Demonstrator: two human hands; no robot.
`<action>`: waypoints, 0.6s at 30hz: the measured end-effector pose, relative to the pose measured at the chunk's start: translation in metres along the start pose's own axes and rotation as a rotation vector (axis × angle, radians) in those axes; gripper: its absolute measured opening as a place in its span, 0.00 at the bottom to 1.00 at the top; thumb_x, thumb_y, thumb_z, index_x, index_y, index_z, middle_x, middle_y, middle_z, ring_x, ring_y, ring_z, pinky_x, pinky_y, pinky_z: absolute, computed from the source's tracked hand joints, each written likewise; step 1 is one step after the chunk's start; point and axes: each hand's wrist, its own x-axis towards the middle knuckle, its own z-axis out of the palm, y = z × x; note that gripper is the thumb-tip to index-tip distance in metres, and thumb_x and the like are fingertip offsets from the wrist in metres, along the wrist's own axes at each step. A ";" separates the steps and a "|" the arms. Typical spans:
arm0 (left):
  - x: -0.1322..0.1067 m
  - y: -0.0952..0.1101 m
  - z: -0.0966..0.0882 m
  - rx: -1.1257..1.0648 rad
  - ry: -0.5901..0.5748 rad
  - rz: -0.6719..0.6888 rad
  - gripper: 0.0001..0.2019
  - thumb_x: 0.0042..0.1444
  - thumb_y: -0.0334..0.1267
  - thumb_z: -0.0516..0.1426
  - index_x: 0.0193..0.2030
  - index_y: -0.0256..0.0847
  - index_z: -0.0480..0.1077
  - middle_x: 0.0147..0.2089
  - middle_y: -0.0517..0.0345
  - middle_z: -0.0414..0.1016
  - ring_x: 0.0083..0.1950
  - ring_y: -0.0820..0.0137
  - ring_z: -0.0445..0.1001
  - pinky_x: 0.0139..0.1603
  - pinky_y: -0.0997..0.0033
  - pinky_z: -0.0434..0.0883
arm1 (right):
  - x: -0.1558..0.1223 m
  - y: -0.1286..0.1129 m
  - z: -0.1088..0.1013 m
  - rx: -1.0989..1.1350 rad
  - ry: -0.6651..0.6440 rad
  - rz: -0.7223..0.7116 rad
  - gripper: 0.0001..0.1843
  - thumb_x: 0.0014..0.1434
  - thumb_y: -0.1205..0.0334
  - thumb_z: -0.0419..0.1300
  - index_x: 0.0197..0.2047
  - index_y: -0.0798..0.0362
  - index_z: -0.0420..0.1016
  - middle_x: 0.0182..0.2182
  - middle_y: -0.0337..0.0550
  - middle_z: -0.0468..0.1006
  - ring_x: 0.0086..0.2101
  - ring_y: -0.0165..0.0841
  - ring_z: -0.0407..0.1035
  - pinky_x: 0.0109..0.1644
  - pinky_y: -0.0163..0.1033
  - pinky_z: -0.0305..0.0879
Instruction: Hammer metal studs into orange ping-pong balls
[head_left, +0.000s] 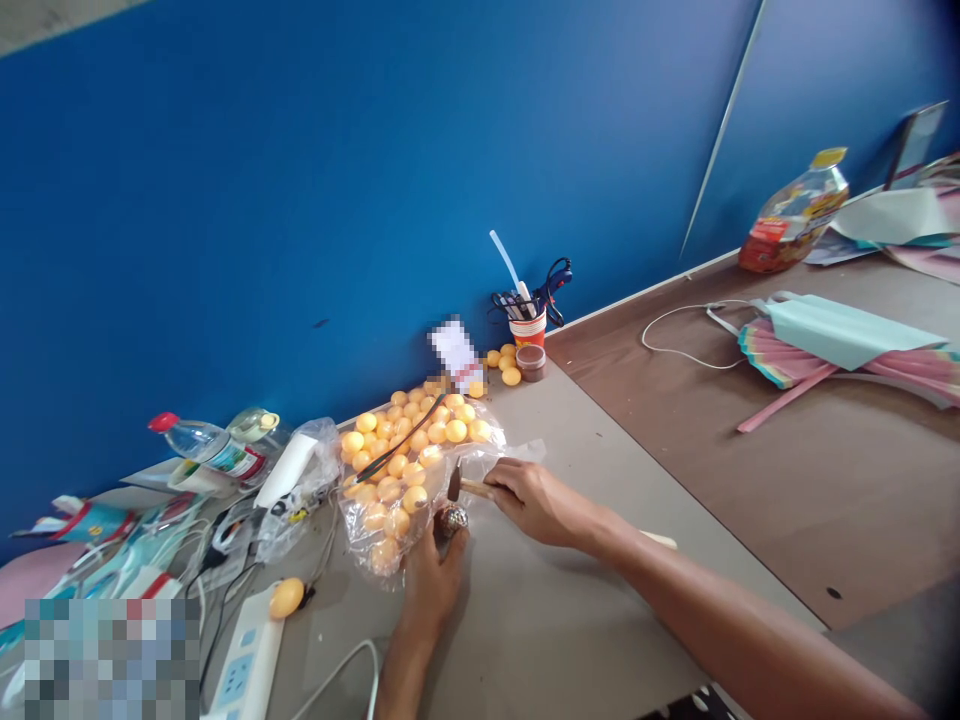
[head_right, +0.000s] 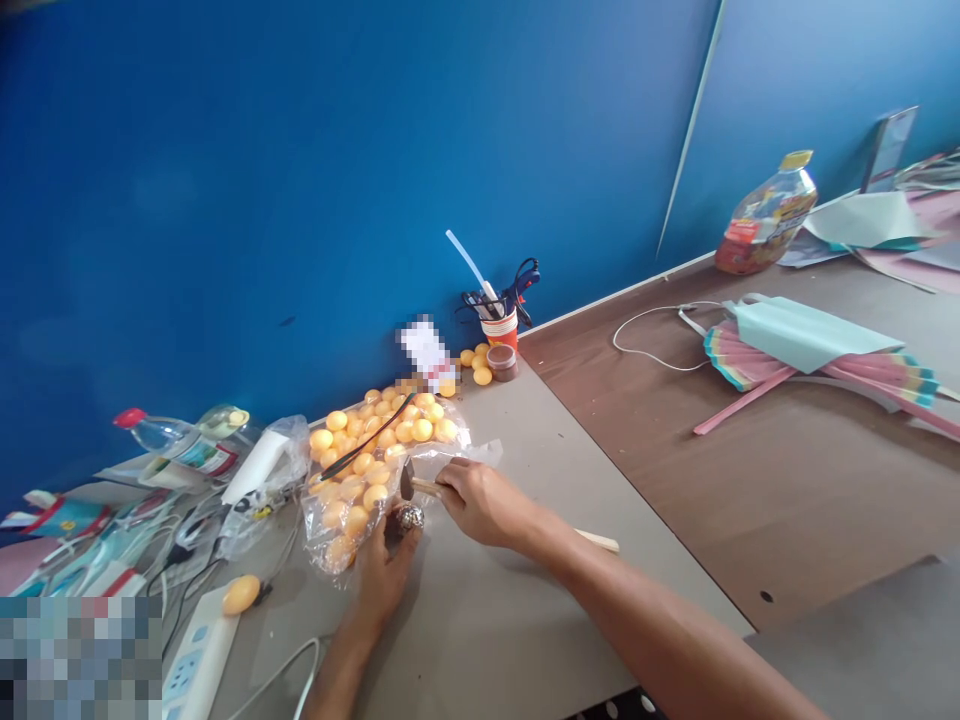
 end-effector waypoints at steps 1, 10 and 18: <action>0.000 0.000 0.000 0.003 -0.004 0.006 0.21 0.55 0.46 0.55 0.54 0.42 0.69 0.53 0.48 0.76 0.55 0.58 0.74 0.58 0.56 0.70 | 0.000 0.000 0.000 0.001 0.001 0.001 0.10 0.62 0.72 0.50 0.30 0.55 0.67 0.31 0.43 0.71 0.31 0.30 0.65 0.35 0.34 0.58; -0.001 0.009 -0.004 0.003 -0.020 0.003 0.17 0.56 0.45 0.54 0.49 0.41 0.71 0.47 0.51 0.79 0.50 0.63 0.77 0.54 0.59 0.73 | 0.000 0.000 0.002 0.000 -0.011 -0.017 0.11 0.61 0.72 0.51 0.28 0.54 0.66 0.30 0.41 0.70 0.30 0.29 0.64 0.34 0.34 0.57; 0.000 0.008 -0.001 -0.109 0.054 -0.034 0.17 0.53 0.45 0.58 0.47 0.40 0.72 0.44 0.51 0.80 0.47 0.62 0.78 0.51 0.61 0.75 | 0.001 -0.002 -0.002 -0.010 -0.001 -0.024 0.11 0.62 0.72 0.50 0.28 0.54 0.65 0.30 0.42 0.71 0.30 0.29 0.64 0.34 0.34 0.57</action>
